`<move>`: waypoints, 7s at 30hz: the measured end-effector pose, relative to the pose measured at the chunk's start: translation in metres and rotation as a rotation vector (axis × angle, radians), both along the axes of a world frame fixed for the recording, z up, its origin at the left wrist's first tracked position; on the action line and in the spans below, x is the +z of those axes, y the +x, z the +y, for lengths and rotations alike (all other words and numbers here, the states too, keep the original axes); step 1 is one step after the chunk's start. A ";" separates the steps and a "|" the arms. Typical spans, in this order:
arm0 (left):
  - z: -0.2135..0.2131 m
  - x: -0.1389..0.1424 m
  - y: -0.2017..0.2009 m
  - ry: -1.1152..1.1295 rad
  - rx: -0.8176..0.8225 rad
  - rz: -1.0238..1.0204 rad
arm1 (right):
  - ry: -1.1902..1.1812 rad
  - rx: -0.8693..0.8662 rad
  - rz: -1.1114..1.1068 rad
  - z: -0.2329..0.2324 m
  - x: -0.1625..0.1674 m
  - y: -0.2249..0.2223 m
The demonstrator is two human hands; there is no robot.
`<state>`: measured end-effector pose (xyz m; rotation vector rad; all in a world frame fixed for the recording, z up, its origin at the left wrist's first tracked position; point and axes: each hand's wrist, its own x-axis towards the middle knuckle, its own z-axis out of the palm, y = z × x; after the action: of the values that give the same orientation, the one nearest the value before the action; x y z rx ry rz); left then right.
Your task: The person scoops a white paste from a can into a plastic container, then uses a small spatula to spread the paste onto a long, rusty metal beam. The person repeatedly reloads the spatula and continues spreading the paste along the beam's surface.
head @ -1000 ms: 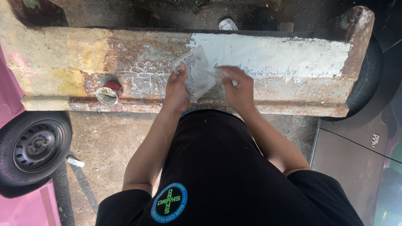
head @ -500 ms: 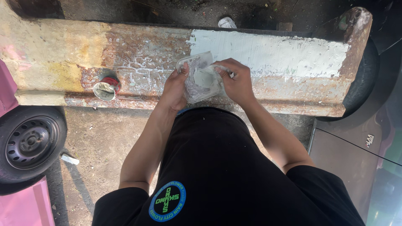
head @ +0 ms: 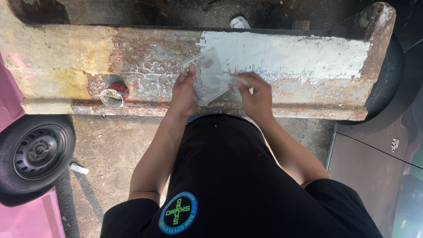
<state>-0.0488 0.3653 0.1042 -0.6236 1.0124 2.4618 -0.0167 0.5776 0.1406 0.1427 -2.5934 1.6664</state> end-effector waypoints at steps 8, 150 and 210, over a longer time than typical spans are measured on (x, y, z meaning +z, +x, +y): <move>-0.004 0.009 0.000 0.004 -0.208 0.035 | -0.013 0.091 0.004 0.003 0.001 -0.050; -0.114 -0.021 0.004 0.004 0.258 0.212 | 0.656 0.085 0.319 -0.048 -0.128 -0.022; -0.106 -0.057 0.020 -0.340 0.199 0.228 | 0.804 0.172 0.391 -0.058 -0.160 0.001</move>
<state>-0.0287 0.2596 0.0474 -0.5784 1.5480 2.5972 -0.0154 0.5195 -0.0199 0.6542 -2.7893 0.4448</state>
